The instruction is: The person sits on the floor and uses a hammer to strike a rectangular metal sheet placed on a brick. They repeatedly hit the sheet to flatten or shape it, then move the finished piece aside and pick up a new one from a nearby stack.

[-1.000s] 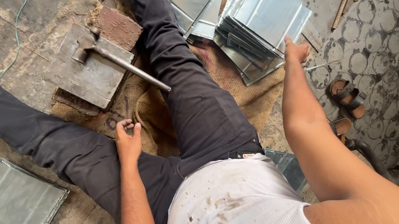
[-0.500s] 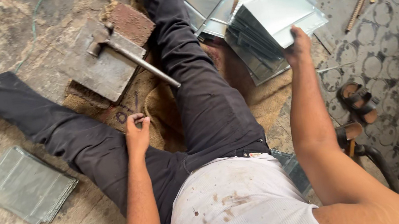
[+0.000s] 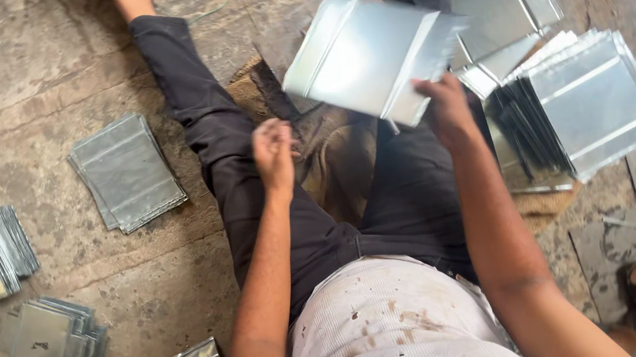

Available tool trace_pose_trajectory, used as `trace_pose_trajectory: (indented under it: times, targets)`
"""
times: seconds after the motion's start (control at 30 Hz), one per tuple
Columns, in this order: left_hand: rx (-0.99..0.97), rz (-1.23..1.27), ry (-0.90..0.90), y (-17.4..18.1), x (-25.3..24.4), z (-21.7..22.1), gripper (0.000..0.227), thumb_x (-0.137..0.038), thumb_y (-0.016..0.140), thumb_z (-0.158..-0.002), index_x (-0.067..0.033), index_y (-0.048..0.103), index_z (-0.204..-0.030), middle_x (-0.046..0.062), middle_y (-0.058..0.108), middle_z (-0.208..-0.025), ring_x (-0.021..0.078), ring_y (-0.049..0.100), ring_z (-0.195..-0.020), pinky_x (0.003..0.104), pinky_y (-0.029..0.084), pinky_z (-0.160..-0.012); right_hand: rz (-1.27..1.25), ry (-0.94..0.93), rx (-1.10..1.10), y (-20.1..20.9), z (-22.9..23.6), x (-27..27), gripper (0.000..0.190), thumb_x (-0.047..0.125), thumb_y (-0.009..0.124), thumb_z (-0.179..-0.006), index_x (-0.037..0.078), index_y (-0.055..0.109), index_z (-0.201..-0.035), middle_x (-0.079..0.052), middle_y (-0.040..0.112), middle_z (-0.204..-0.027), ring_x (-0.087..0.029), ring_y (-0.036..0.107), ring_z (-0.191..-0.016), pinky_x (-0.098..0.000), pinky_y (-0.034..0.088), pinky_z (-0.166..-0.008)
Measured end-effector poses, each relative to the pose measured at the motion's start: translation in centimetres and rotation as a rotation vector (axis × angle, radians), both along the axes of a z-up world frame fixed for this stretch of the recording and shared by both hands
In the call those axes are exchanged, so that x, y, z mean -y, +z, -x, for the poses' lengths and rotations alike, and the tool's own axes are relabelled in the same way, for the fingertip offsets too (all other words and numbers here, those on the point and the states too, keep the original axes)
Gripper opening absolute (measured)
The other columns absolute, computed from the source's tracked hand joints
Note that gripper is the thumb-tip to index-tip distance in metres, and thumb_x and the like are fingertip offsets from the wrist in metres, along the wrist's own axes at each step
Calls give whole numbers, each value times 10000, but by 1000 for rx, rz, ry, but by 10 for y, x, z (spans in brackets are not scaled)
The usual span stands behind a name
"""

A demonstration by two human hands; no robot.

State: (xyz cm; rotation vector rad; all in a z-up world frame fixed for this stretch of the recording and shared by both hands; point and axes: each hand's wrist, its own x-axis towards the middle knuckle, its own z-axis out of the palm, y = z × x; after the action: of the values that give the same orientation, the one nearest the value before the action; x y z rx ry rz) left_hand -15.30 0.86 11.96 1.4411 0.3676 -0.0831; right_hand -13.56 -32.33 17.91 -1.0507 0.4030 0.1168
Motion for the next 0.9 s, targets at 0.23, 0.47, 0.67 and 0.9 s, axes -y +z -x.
trace_pose_trajectory:
  times: [0.23,0.47,0.67,0.9]
  targets:
    - [86,-194,164,-24,-62,-30,749,-387,697,-1011,1,351,-1550,256,436,-1590,371,501,-1436,429,473,-1151,328,397,-112,-44,-51,-43,344,308,668,-1014,6,685,-1179,-41,697,-1016,-117,629,-907,-260,503,-816]
    - [-127,-787,-73,-26,-48,-45,1023,-462,802,-847,-17,248,-1583,274,588,-1390,417,592,-1264,455,476,-1035,561,333,-59,-67,-50,-48,278,262,683,-1005,2,701,-1103,-38,694,-931,-100,607,-829,-270,491,-719]
    - [-28,-470,4,-51,-47,-45,536,-260,758,-915,13,517,-1308,165,744,-1091,290,734,-978,370,569,-858,904,63,14,-63,-28,-47,282,240,658,-1014,4,708,-1159,-80,741,-949,-158,689,-837,-268,537,-745]
    - [65,-140,244,-65,-69,-48,276,-132,682,-1002,21,560,-1197,94,721,-1004,136,630,-839,296,513,-763,154,401,-303,-100,-20,-55,437,460,474,-1075,45,604,-1118,-94,623,-735,-178,598,-536,-320,453,-470]
